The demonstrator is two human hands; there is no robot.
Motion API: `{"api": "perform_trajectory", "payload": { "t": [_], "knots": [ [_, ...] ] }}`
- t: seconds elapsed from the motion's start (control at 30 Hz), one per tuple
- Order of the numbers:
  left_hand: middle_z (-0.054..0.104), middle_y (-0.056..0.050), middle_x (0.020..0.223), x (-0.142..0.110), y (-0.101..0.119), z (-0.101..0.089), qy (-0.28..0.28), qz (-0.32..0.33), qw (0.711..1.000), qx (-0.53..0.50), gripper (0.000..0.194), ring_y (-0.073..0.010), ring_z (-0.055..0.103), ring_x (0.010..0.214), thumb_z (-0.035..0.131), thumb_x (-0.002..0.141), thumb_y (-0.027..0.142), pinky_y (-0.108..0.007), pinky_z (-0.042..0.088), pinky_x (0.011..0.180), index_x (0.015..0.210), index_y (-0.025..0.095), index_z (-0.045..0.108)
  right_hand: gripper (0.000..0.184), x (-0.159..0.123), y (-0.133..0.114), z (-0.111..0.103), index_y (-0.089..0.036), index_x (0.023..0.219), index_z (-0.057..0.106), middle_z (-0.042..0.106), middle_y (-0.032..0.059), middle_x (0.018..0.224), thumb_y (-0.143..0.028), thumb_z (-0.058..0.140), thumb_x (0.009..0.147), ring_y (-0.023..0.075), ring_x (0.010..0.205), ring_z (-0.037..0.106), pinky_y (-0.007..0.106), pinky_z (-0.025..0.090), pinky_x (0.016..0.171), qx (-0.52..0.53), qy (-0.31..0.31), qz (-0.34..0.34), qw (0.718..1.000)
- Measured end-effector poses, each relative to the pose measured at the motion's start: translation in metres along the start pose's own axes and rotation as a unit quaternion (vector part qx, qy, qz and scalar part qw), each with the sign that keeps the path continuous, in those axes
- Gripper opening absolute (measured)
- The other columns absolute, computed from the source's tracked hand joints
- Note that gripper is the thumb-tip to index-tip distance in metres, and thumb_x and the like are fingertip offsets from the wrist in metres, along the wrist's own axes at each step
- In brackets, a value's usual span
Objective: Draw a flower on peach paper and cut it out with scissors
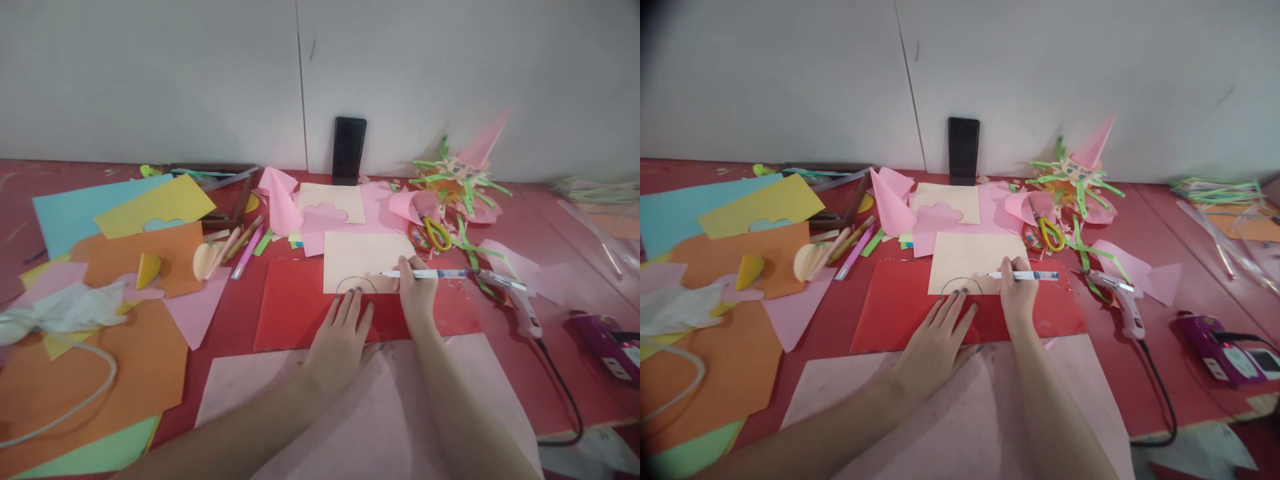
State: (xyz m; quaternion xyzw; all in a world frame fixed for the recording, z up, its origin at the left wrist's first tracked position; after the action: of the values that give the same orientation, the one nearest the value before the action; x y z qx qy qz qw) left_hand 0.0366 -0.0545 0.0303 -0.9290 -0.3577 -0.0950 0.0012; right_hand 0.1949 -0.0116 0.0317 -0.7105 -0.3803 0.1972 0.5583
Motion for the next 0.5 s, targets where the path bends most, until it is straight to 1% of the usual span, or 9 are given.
{"api": "perform_trajectory", "payload": {
  "t": [0.07, 0.13, 0.2, 0.27, 0.3, 0.37, 0.4, 0.43, 0.5],
  "knots": [
    [0.040, -0.018, 0.136, -0.001, 0.000, 0.001, -0.007, 0.003, 1.000, 0.002, 0.055, -0.0288, 0.037, 0.125, 0.028, 0.088, 0.045, -0.042, 0.034, 0.099, 0.129, 0.012, 0.041, 0.033, -0.001, -0.009, 0.007, -0.020, 0.051, 0.039, 0.040, -0.0061, 0.041, -0.032, 0.049, 0.080, 0.0087, 0.043, 0.041, 0.022, 0.034, 0.047, -0.009, -0.020, -0.032, 0.999],
    [0.039, -0.018, 0.137, -0.001, 0.000, 0.003, -0.016, 0.004, 1.000, 0.007, 0.055, -0.0287, 0.036, 0.126, 0.028, 0.088, 0.045, -0.042, 0.034, 0.100, 0.130, 0.013, 0.040, 0.035, -0.003, -0.021, 0.023, -0.020, 0.051, 0.038, 0.040, -0.0059, 0.043, -0.034, 0.049, 0.080, 0.0084, 0.044, 0.041, 0.021, 0.035, 0.048, 0.009, -0.087, -0.058, 0.994],
    [0.039, -0.018, 0.136, -0.001, 0.000, 0.005, -0.021, 0.006, 1.000, 0.011, 0.054, -0.0282, 0.036, 0.126, 0.028, 0.088, 0.043, -0.042, 0.033, 0.100, 0.131, 0.013, 0.040, 0.034, -0.005, -0.034, 0.044, -0.020, 0.054, 0.040, 0.037, -0.0072, 0.040, -0.038, 0.050, 0.081, 0.0081, 0.042, 0.041, 0.022, 0.037, 0.049, 0.043, -0.196, -0.069, 0.977],
    [0.040, -0.017, 0.136, -0.001, 0.000, 0.006, -0.020, 0.008, 1.000, 0.012, 0.053, -0.0279, 0.037, 0.125, 0.028, 0.088, 0.042, -0.042, 0.032, 0.101, 0.131, 0.013, 0.040, 0.033, -0.011, -0.046, 0.067, -0.020, 0.057, 0.041, 0.037, -0.0080, 0.038, -0.040, 0.051, 0.081, 0.0082, 0.040, 0.041, 0.023, 0.040, 0.050, 0.073, -0.332, -0.068, 0.938],
    [0.040, -0.017, 0.136, -0.001, 0.000, 0.006, -0.017, 0.008, 1.000, 0.012, 0.053, -0.0277, 0.037, 0.125, 0.029, 0.088, 0.042, -0.042, 0.032, 0.101, 0.131, 0.013, 0.039, 0.035, -0.014, -0.049, 0.077, -0.020, 0.056, 0.040, 0.037, -0.0081, 0.037, -0.042, 0.052, 0.080, 0.0079, 0.039, 0.041, 0.023, 0.041, 0.051, 0.080, -0.380, -0.061, 0.919],
    [0.041, -0.016, 0.136, -0.002, 0.000, 0.006, -0.013, 0.003, 1.000, 0.010, 0.053, -0.0271, 0.038, 0.125, 0.029, 0.088, 0.043, -0.041, 0.033, 0.100, 0.131, 0.013, 0.040, 0.038, -0.016, -0.049, 0.089, -0.020, 0.054, 0.039, 0.036, -0.0092, 0.035, -0.044, 0.054, 0.078, 0.0062, 0.034, 0.036, 0.025, 0.044, 0.054, 0.095, -0.432, -0.034, 0.896],
    [0.041, -0.016, 0.136, -0.002, 0.000, 0.005, -0.011, -0.001, 1.000, 0.010, 0.053, -0.0267, 0.038, 0.125, 0.028, 0.088, 0.043, -0.041, 0.034, 0.100, 0.130, 0.013, 0.040, 0.039, -0.016, -0.046, 0.093, -0.020, 0.053, 0.038, 0.036, -0.0097, 0.034, -0.045, 0.055, 0.078, 0.0056, 0.033, 0.035, 0.026, 0.046, 0.057, 0.106, -0.444, -0.018, 0.889],
    [0.043, -0.015, 0.135, -0.003, 0.000, 0.004, -0.010, -0.005, 1.000, 0.013, 0.053, -0.0264, 0.039, 0.124, 0.028, 0.088, 0.043, -0.040, 0.035, 0.099, 0.129, 0.012, 0.042, 0.039, -0.016, -0.043, 0.097, -0.020, 0.053, 0.039, 0.036, -0.0096, 0.034, -0.045, 0.055, 0.078, 0.0056, 0.033, 0.036, 0.027, 0.047, 0.061, 0.115, -0.453, -0.006, 0.884],
    [0.046, -0.015, 0.132, -0.005, 0.001, -0.001, -0.008, -0.017, 0.999, 0.027, 0.053, -0.0257, 0.042, 0.122, 0.027, 0.089, 0.042, -0.039, 0.037, 0.097, 0.127, 0.010, 0.044, 0.039, -0.015, -0.035, 0.099, -0.020, 0.053, 0.039, 0.035, -0.0099, 0.033, -0.045, 0.056, 0.078, 0.0059, 0.034, 0.039, 0.029, 0.048, 0.068, 0.143, -0.441, 0.017, 0.886]
  ]
}}
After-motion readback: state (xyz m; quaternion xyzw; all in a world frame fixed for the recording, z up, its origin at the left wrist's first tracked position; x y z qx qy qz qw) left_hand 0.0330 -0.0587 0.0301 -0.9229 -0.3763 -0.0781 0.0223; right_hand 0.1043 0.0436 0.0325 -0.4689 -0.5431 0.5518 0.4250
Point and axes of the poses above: each hand's wrist, its own x-axis towards the middle knuckle, its own z-axis out of the palm, y = z × x, the point moved 6 cm from there along x, towards the middle knuckle
